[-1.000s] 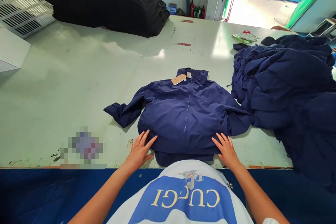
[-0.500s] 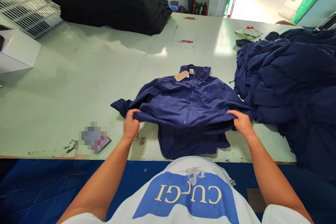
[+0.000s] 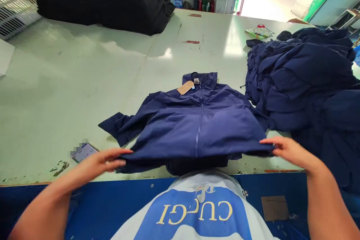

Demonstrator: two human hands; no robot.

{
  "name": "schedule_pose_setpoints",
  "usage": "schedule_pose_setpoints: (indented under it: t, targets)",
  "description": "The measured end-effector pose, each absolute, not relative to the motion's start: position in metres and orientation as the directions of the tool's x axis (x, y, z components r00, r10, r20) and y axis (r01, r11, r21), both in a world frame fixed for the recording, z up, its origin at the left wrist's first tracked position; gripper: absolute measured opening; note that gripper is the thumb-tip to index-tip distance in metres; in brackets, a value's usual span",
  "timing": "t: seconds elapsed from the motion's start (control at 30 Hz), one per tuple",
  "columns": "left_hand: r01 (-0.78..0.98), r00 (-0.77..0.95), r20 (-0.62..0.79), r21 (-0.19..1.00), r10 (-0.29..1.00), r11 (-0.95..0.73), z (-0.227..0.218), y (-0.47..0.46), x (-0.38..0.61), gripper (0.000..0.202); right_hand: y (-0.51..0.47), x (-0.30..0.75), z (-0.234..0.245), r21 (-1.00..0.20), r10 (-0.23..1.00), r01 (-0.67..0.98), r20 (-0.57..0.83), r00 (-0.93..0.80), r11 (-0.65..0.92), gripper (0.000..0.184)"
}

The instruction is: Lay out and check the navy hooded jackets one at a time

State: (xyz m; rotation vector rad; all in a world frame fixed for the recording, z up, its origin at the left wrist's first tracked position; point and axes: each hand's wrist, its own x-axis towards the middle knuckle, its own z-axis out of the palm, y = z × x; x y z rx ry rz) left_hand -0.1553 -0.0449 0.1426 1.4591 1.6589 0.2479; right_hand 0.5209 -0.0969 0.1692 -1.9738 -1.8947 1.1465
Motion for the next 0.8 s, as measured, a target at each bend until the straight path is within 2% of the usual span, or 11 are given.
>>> schedule_pose_setpoints:
  t: [0.03, 0.1, 0.17, 0.23, 0.27, 0.4, 0.47, 0.53, 0.63, 0.73, 0.8]
  targets:
    - [0.746, 0.145, -0.51, 0.619, 0.848, 0.245, 0.131, -0.047, -0.155, 0.053, -0.099, 0.519, 0.154, -0.563, 0.869, 0.809, -0.473, -0.148, -0.169, 0.039]
    - [0.788, 0.174, -0.408, 0.603, 0.896, 0.122, 0.112, -0.045, -0.14, 0.061, -0.094, 0.5, 0.124, -0.511, 0.874, 0.848, -0.465, -0.138, -0.139, 0.041]
    - [0.808, 0.159, -0.175, 0.588, 0.972, -0.026, 0.094, -0.036, -0.106, 0.066, -0.081, 0.463, 0.096, -0.495, 0.965, 0.866, -0.253, -0.069, -0.068, 0.045]
    - [0.848, 0.19, 0.045, 0.496, 0.981, -0.187, 0.07, -0.028, -0.065, 0.07, -0.068, 0.416, 0.066, -0.45, 0.999, 0.893, 0.023, -0.026, 0.034, 0.054]
    - [0.865, 0.241, 0.09, 0.431, 0.966, -0.256, 0.056, -0.026, -0.046, 0.071, -0.064, 0.395, 0.05, -0.419, 0.996, 0.905, 0.082, -0.042, 0.073, 0.056]
    - [0.851, 0.469, 0.008, 0.263, 0.883, -0.454, -0.002, -0.03, -0.009, 0.068, -0.058, 0.355, -0.005, -0.48, 0.979, 0.862, -0.032, -0.201, 0.161, 0.052]
    - [0.849, 0.474, 0.008, 0.261, 0.88, -0.46, -0.019, -0.035, -0.013, 0.068, -0.051, 0.371, -0.015, -0.59, 0.998, 0.805, 0.034, -0.054, 0.064, 0.046]
    - [0.859, 0.423, 0.07, 0.285, 0.904, -0.424, -0.024, -0.036, -0.022, 0.069, -0.036, 0.4, -0.011, -0.702, 0.948, 0.698, 0.104, 0.302, -0.145, 0.048]
    - [0.857, 0.365, 0.155, 0.33, 0.918, -0.396, -0.017, -0.03, -0.029, 0.067, 0.001, 0.446, 0.005, -0.803, 0.676, 0.316, -0.141, 0.723, -0.505, 0.057]
    - [0.847, 0.366, 0.167, 0.349, 0.916, -0.402, -0.011, -0.019, -0.024, 0.065, 0.036, 0.475, 0.016, -0.73, 0.478, -0.014, -0.461, 0.747, -0.683, 0.065]
    - [0.846, 0.374, 0.148, 0.349, 0.916, -0.402, -0.011, -0.012, -0.021, 0.064, 0.05, 0.484, 0.019, -0.71, 0.467, -0.012, -0.475, 0.746, -0.704, 0.064]
